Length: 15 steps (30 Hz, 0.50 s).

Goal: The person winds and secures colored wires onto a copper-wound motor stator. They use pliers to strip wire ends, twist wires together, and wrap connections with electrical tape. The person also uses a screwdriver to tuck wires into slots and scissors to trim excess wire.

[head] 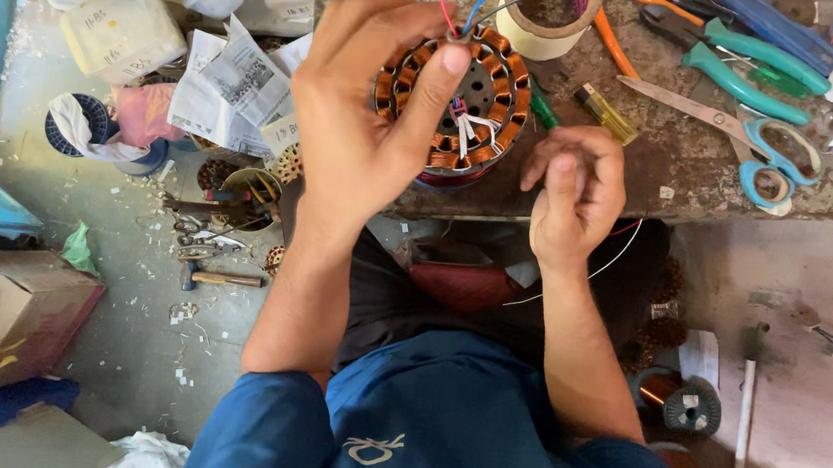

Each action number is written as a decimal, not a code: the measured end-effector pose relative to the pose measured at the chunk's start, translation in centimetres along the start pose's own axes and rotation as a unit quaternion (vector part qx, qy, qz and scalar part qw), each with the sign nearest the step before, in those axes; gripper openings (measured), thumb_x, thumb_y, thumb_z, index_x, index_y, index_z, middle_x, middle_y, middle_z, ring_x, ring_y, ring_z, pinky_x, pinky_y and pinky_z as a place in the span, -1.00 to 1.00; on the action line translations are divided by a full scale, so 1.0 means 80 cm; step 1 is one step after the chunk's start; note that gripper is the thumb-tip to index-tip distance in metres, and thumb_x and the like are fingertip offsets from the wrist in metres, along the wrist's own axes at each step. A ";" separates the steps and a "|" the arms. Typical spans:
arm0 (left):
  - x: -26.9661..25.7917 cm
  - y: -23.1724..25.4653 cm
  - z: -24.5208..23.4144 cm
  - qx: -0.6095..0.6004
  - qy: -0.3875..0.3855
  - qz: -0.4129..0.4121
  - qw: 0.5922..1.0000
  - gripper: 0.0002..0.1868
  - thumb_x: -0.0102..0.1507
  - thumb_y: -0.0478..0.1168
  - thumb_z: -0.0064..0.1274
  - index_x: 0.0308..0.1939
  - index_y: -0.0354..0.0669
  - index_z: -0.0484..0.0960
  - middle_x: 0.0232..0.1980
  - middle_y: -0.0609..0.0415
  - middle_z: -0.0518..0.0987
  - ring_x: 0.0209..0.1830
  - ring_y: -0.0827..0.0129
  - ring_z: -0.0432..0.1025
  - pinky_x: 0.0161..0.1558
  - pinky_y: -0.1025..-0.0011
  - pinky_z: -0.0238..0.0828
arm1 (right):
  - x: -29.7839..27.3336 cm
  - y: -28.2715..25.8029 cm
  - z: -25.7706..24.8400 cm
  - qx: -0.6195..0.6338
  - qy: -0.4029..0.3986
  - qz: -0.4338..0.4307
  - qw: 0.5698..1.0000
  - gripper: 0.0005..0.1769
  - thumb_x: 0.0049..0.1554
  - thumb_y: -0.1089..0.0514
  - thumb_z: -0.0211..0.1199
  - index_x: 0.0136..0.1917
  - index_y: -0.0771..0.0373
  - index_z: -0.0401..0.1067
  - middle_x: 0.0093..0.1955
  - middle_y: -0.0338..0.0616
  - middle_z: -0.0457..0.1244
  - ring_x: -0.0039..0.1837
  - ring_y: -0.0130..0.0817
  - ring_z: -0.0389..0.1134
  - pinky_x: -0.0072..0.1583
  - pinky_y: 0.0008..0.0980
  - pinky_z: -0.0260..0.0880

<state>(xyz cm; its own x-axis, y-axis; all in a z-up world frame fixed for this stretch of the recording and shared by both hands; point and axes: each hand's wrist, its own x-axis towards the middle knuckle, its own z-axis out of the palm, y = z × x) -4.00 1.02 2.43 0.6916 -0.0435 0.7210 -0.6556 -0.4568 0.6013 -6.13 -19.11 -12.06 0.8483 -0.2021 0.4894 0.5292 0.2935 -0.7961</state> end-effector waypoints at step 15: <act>0.050 0.012 0.000 -0.072 -0.060 -0.010 0.996 -0.85 0.37 -0.38 0.28 0.02 -0.25 0.73 -0.09 -0.01 0.71 -0.07 0.28 0.61 0.05 0.37 0.49 | 0.045 -0.126 -0.146 -0.646 -0.055 -0.057 0.759 -0.84 0.28 0.38 0.34 0.13 0.29 0.48 0.12 -0.01 0.29 0.20 -0.07 0.32 0.29 -0.23 0.35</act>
<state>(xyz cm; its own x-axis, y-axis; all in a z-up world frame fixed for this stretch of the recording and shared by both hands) -1.86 0.37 5.92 0.7302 -0.1452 0.6677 -0.6722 -0.3277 0.6639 -8.65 -33.72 -6.44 0.8325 -0.0580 0.5510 0.2000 -0.8959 -0.3966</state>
